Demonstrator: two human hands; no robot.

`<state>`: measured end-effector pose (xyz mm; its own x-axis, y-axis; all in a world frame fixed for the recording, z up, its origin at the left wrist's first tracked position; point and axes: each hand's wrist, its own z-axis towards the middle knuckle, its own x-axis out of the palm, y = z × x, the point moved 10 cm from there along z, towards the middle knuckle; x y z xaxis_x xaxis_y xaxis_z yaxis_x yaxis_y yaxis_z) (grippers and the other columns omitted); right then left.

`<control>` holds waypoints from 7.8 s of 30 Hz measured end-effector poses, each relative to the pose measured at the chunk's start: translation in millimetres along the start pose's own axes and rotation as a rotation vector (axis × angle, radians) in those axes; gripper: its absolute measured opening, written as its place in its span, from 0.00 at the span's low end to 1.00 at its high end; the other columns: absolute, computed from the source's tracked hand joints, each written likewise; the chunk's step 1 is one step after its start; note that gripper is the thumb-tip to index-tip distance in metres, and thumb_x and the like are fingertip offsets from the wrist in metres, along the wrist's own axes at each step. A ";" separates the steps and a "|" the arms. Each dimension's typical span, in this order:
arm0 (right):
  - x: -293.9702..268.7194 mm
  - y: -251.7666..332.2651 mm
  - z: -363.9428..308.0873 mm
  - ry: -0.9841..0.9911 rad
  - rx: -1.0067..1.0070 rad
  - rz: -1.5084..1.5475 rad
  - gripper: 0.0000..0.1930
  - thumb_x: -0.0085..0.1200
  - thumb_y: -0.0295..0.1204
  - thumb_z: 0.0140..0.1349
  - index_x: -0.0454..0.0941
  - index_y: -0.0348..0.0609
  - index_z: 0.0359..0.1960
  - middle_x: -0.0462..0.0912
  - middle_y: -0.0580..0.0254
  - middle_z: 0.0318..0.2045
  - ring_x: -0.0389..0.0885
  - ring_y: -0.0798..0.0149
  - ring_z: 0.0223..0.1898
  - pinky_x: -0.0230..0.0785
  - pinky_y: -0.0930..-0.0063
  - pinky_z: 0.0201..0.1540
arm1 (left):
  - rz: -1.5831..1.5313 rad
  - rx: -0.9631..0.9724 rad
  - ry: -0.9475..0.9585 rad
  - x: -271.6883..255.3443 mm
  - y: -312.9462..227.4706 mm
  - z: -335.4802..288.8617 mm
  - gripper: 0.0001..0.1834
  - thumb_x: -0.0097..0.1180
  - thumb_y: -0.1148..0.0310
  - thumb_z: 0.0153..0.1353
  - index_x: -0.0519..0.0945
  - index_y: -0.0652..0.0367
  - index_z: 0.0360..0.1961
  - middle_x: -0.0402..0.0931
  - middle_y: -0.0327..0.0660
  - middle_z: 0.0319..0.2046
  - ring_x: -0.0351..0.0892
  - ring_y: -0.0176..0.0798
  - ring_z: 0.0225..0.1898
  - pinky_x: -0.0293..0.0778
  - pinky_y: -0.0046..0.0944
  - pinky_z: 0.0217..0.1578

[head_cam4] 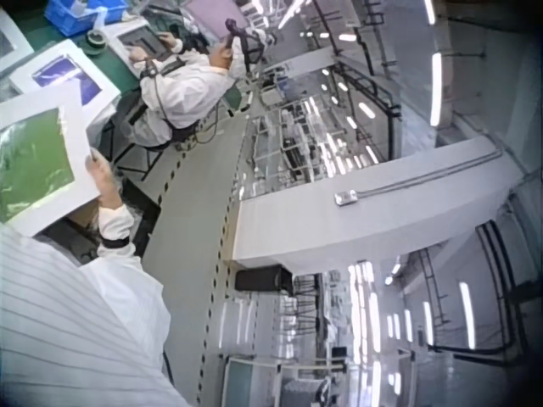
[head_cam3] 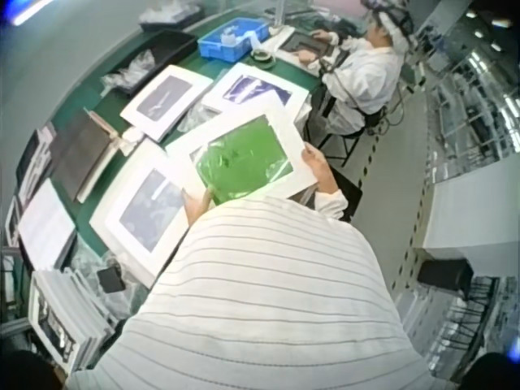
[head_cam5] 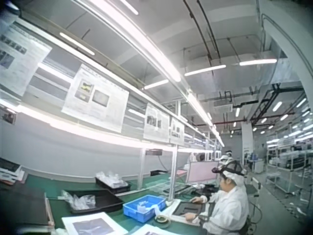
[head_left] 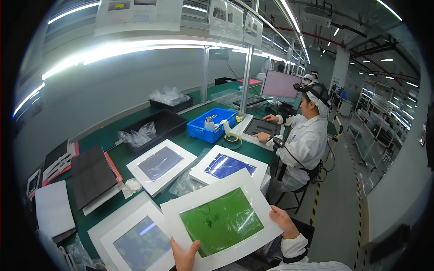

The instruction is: The recorder assembles a display unit into a plastic housing frame and scans it using a barcode scanner.

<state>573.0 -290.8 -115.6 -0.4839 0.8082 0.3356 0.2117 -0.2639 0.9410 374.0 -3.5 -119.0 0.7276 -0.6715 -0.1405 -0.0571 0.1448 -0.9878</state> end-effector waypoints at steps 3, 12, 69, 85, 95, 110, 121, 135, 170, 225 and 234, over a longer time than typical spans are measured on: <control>0.4 7.3 -2.6 -0.020 -0.029 -0.008 0.20 0.48 0.33 0.66 0.66 0.33 0.56 0.78 0.61 0.43 0.78 0.72 0.41 0.69 0.81 0.45 | -0.289 -0.077 0.001 6.2 17.1 6.6 0.40 0.68 0.68 0.46 0.59 0.69 0.56 0.71 0.50 0.47 0.72 0.42 0.48 0.67 0.39 0.51; 3.4 12.2 -4.8 -0.022 -0.072 -0.014 0.22 0.49 0.35 0.66 0.66 0.30 0.54 0.78 0.58 0.44 0.78 0.70 0.42 0.69 0.80 0.46 | -0.246 -0.054 0.047 5.6 5.5 3.6 0.39 0.63 0.75 0.45 0.57 0.73 0.57 0.69 0.52 0.49 0.71 0.41 0.49 0.68 0.37 0.51; -190.4 27.8 -23.3 -0.876 -0.411 0.301 0.22 0.48 0.41 0.65 0.69 0.33 0.51 0.77 0.54 0.45 0.77 0.58 0.43 0.69 0.65 0.46 | -0.473 -0.330 0.494 23.4 15.5 -69.1 0.25 0.57 0.59 0.59 0.68 0.61 0.53 0.78 0.51 0.35 0.80 0.46 0.39 0.76 0.44 0.42; -184.7 27.3 -25.7 -0.837 -0.443 0.345 0.21 0.43 0.37 0.68 0.67 0.30 0.54 0.75 0.52 0.48 0.76 0.55 0.48 0.69 0.62 0.50 | -0.592 -0.097 0.680 35.6 51.0 -63.7 0.20 0.54 0.77 0.59 0.67 0.64 0.53 0.75 0.44 0.40 0.78 0.36 0.37 0.74 0.30 0.35; -161.3 30.4 -27.5 -0.767 -0.440 0.334 0.20 0.43 0.37 0.68 0.67 0.32 0.54 0.76 0.52 0.48 0.77 0.54 0.46 0.69 0.62 0.50 | -0.228 -0.180 0.560 19.0 -6.5 -60.2 0.17 0.52 0.61 0.60 0.75 0.62 0.45 0.79 0.45 0.35 0.78 0.40 0.39 0.74 0.38 0.43; -96.4 47.6 -35.0 -0.567 -0.372 0.304 0.18 0.42 0.35 0.69 0.69 0.32 0.52 0.77 0.55 0.46 0.77 0.61 0.46 0.68 0.68 0.50 | -0.519 -0.232 0.638 30.7 31.4 -65.0 0.16 0.52 0.78 0.62 0.68 0.67 0.51 0.75 0.44 0.41 0.78 0.37 0.39 0.74 0.33 0.40; 8.7 40.2 -42.1 -0.228 -0.107 0.200 0.20 0.44 0.36 0.68 0.66 0.32 0.55 0.78 0.58 0.45 0.78 0.68 0.43 0.69 0.77 0.47 | -1.229 -0.274 0.285 -5.2 -14.0 -31.6 0.22 0.51 0.58 0.62 0.72 0.62 0.52 0.76 0.51 0.43 0.75 0.40 0.47 0.69 0.37 0.51; 77.3 -16.5 -26.6 0.198 0.160 0.009 0.23 0.46 0.35 0.68 0.61 0.34 0.60 0.78 0.61 0.45 0.77 0.73 0.41 0.70 0.81 0.44 | -0.482 -0.271 0.022 -84.4 46.0 -40.6 0.28 0.52 0.53 0.61 0.68 0.63 0.55 0.75 0.50 0.44 0.74 0.42 0.49 0.70 0.39 0.50; 100.4 -44.6 10.6 0.214 0.174 0.080 0.23 0.47 0.32 0.67 0.59 0.36 0.61 0.74 0.63 0.49 0.75 0.75 0.45 0.68 0.82 0.46 | -0.188 -0.269 -0.059 -116.0 59.0 -60.8 0.27 0.45 0.56 0.67 0.66 0.73 0.53 0.74 0.49 0.36 0.70 0.43 0.37 0.68 0.42 0.41; 77.8 -44.5 8.9 0.234 0.078 0.137 0.29 0.47 0.41 0.64 0.59 0.30 0.58 0.75 0.49 0.47 0.78 0.60 0.43 0.71 0.72 0.45 | -0.545 -0.235 0.027 -67.4 6.3 -66.4 0.25 0.49 0.63 0.66 0.61 0.68 0.58 0.70 0.43 0.48 0.68 0.32 0.49 0.63 0.31 0.52; -28.7 -71.6 -2.5 -0.030 0.137 0.282 0.30 0.37 0.45 0.68 0.55 0.37 0.65 0.67 0.47 0.59 0.71 0.52 0.55 0.66 0.60 0.57 | -0.499 -0.225 0.137 -31.0 -0.1 -84.3 0.27 0.47 0.61 0.67 0.59 0.70 0.58 0.68 0.48 0.51 0.66 0.35 0.52 0.61 0.33 0.54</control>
<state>569.6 -296.4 -192.6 -0.3645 0.7290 0.5794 0.4479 -0.4083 0.7954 293.8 -44.0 -120.3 0.6096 -0.7090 0.3546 0.1155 -0.3631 -0.9246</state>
